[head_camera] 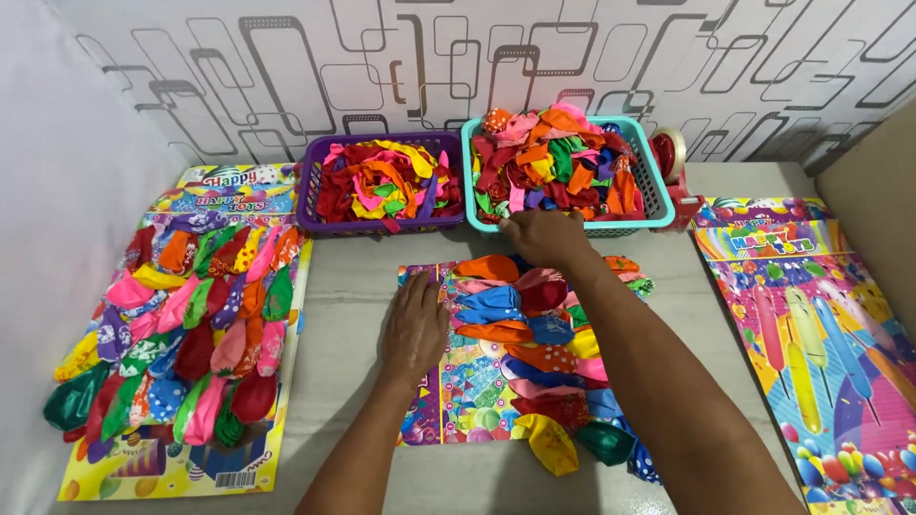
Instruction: Attaching individual balloons from baskets onto a cardboard display sheet for retail sale.
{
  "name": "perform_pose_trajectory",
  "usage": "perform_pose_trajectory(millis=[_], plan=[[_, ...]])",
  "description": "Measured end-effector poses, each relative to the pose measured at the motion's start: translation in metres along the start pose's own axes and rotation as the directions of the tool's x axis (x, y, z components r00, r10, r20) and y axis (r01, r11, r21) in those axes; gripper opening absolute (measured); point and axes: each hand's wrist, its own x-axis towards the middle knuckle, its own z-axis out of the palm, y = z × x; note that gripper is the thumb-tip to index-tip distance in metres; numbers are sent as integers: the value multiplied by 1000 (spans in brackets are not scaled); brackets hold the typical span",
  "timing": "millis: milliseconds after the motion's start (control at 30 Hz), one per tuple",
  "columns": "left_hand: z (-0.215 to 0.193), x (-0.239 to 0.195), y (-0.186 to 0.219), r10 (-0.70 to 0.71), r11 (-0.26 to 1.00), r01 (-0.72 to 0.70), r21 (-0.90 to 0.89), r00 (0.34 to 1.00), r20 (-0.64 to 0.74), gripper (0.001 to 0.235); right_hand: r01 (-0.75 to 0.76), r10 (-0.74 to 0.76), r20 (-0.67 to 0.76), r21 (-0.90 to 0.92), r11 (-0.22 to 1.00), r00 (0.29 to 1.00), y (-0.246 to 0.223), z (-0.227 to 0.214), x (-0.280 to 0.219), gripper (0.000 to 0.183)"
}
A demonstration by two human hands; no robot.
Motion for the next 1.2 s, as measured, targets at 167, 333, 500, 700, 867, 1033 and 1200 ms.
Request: perform_pose_trajectory(millis=[167,333,500,700,867,1033,1200], plan=[[-2,0,-1,-2,1000,2,-17,1000,5,39,17,8,-127,196,980,992,15,9,5,46],[2,2,-5,11,1000,-11,-29,1000,-7,38,136,147,-316,719,682,937,15,-14,-18,29],[0,0,-12,18,993,-16,-121,1000,15,35,197,97,-181,962,-188,979,25,-34,-49,26],[14,4,-22,-34,965,41,-259,999,29,37,141,-51,-165,937,-320,985,32,-8,-86,22],[-53,13,54,-55,761,117,-639,992,116,39,85,-76,-124,917,-391,989,14,24,-116,20],[-67,18,86,-35,499,124,-857,992,123,46,-19,-136,-33,930,-367,990,4,49,-131,20],[-64,15,77,-166,583,292,-758,956,241,12,-68,-95,37,935,-347,995,1,53,-142,17]])
